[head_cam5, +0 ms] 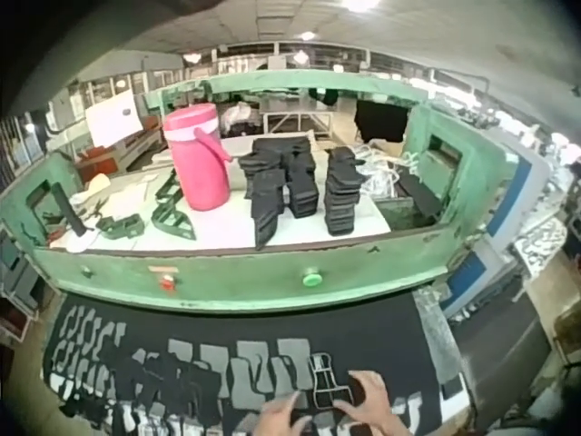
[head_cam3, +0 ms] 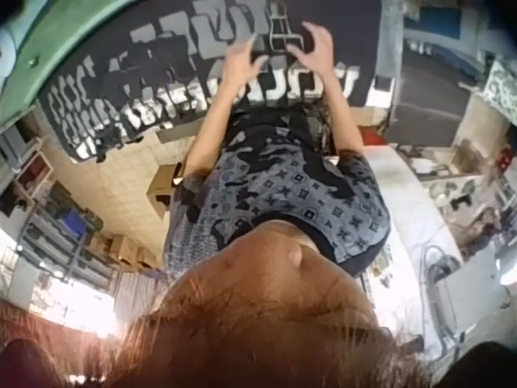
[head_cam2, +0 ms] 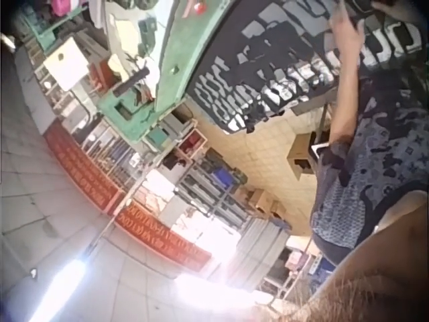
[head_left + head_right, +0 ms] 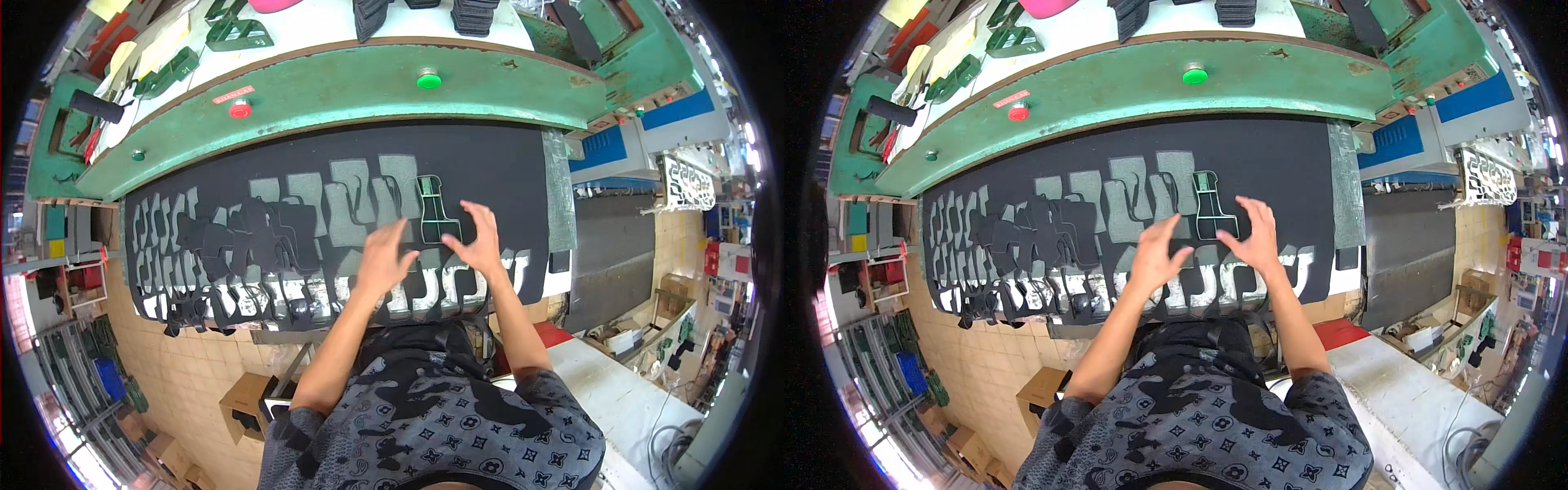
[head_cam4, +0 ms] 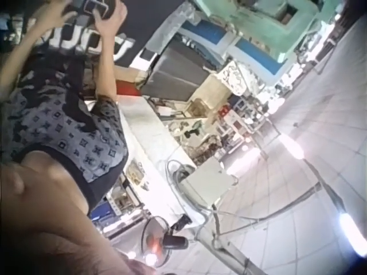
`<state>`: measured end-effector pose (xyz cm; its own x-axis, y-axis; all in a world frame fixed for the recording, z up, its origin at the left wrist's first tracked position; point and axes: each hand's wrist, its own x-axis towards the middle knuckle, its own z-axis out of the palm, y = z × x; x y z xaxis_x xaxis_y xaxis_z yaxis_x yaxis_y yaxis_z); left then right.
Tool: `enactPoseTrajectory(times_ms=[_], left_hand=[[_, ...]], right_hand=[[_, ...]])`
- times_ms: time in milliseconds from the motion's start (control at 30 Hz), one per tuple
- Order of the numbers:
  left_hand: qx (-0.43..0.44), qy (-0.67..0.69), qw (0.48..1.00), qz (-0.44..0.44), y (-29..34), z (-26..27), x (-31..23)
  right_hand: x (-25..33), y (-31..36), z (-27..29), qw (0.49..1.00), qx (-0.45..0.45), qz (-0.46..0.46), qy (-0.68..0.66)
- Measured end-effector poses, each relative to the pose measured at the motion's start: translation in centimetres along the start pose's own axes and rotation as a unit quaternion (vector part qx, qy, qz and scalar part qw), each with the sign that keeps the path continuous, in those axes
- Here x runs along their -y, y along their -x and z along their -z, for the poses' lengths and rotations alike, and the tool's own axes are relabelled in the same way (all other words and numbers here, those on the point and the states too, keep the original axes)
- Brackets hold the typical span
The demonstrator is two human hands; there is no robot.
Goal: Marking shoe upper components and using a hydraulic press with cutting dies to stamp shapes from material.
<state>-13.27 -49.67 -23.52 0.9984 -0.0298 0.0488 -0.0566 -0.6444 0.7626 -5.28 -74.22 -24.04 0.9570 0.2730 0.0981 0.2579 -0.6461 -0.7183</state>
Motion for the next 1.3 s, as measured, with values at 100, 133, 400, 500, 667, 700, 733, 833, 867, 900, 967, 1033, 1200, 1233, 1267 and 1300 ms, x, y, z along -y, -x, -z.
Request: enactPoseTrajectory(times_ms=[100, 133, 400, 500, 667, 700, 733, 833, 867, 900, 967, 1033, 1200, 1233, 1267, 1300], left_hand=[[-0.019, -0.008, 0.999, -0.026, -1.8, -5.9, 0.4], [-0.040, 0.021, 0.999, -0.007, -2.0, -7.2, 0.8], [-0.098, -0.034, 0.995, 0.014, -2.0, -9.4, 1.6], [-0.130, -0.015, 0.991, 0.019, -1.8, -9.9, 1.9], [-0.114, -0.002, 0.993, 0.023, -1.8, -9.8, 2.0], [-0.103, 0.001, 0.994, 0.027, -1.9, -9.6, 1.8], [-0.098, -0.001, 0.995, 0.035, -1.9, -9.5, 1.5], [-0.105, -0.002, 0.994, 0.027, -1.8, -8.9, 1.5], [-0.107, -0.002, 0.994, 0.030, -1.9, -8.9, 1.4], [-0.099, -0.001, 0.994, 0.034, -1.9, -8.8, 1.3], [-0.096, -0.001, 0.995, 0.039, -2.1, -8.7, 1.1], [-0.097, 0.017, 0.994, 0.036, -2.3, -8.6, 0.9], [-0.116, 0.062, 0.991, 0.033, -2.5, -6.8, -0.3], [-0.144, 0.058, 0.988, 0.021, -2.6, -6.0, -0.6], [-0.159, 0.096, 0.982, 0.035, -2.9, -5.2, -0.8], [-0.173, 0.135, 0.974, 0.048, -3.7, -4.5, -1.6]], right_hand=[[-4.2, 1.5, 1.1, 0.995, 0.083, 0.058, 0.021], [-5.6, 1.5, 0.9, 0.994, 0.085, 0.068, 0.026], [-6.4, 0.7, 0.9, 0.995, 0.074, 0.067, -0.023], [-6.6, 0.8, 0.8, 0.995, 0.082, 0.056, -0.019], [-6.1, 0.5, 0.8, 0.995, 0.084, 0.049, 0.004], [-6.3, 0.5, 0.7, 0.995, 0.087, 0.048, 0.003], [-6.5, 0.5, 0.7, 0.995, 0.091, 0.045, 0.007], [-6.0, 0.6, 0.5, 0.994, 0.101, 0.040, 0.001], [-6.1, 0.4, 0.6, 0.994, 0.101, 0.041, 0.005], [-6.1, 0.4, 0.6, 0.994, 0.100, 0.042, 0.010], [-6.2, 0.4, 0.7, 0.994, 0.098, 0.048, 0.008], [-6.2, 0.2, 1.0, 0.993, 0.112, 0.041, 0.014], [-3.8, 2.5, 1.4, 0.998, 0.022, 0.044, -0.029], [-3.3, 3.8, 1.3, 0.997, -0.026, 0.048, -0.054], [-2.9, 5.5, 1.5, 0.995, -0.031, 0.085, -0.048], [-2.7, 7.3, 1.9, 0.994, -0.004, 0.095, -0.059]])
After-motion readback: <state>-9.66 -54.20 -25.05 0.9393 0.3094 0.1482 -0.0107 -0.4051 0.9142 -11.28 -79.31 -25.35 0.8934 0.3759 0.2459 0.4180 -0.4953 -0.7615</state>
